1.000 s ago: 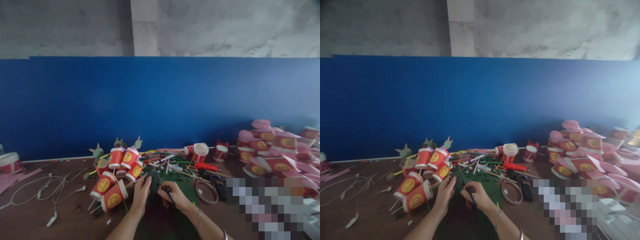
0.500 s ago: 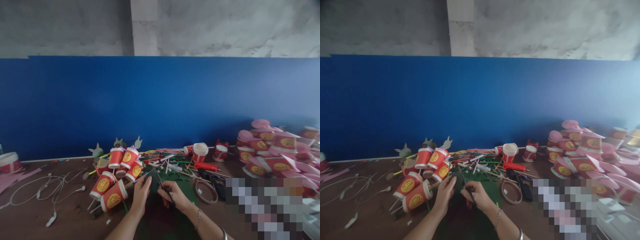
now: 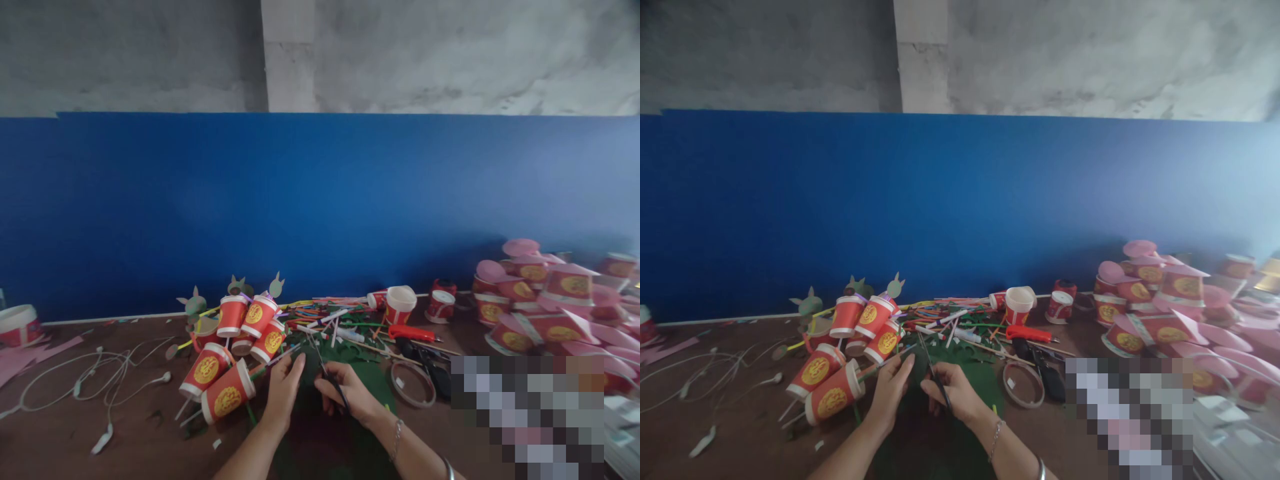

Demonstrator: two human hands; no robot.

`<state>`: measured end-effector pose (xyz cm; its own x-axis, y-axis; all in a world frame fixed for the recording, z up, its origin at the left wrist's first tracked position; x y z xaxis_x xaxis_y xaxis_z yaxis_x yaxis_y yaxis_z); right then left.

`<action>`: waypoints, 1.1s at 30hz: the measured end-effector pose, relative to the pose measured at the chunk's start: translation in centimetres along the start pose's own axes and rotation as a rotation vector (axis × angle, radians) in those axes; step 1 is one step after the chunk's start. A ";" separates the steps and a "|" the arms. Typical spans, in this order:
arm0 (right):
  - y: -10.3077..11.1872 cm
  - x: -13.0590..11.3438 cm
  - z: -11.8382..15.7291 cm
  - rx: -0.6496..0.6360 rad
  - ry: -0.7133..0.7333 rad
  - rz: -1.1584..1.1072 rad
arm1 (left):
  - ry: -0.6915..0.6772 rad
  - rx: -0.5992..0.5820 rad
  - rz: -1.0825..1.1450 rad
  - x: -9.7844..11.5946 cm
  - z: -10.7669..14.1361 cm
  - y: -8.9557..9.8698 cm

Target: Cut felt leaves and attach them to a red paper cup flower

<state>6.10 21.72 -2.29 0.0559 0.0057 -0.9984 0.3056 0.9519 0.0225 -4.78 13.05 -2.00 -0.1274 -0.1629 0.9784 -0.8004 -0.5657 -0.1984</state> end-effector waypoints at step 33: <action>-0.1 -0.6 0.3 -0.025 -0.029 0.018 | 0.029 -0.062 -0.023 -0.3 0.3 -0.3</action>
<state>6.27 21.50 -1.67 0.0888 0.0141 -0.9960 0.2808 0.9590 0.0386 -4.30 13.06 -2.25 -0.1248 -0.1270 0.9840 -0.8381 -0.5173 -0.1731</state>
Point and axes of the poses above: each hand's wrist, its own z-axis away from the middle knuckle, its own y-axis out of the back of the hand, x = y × z, the point moved 2 cm from there along -z, towards the middle knuckle, and after that the axes turned 9 degrees about -x, right-handed, at the moved point
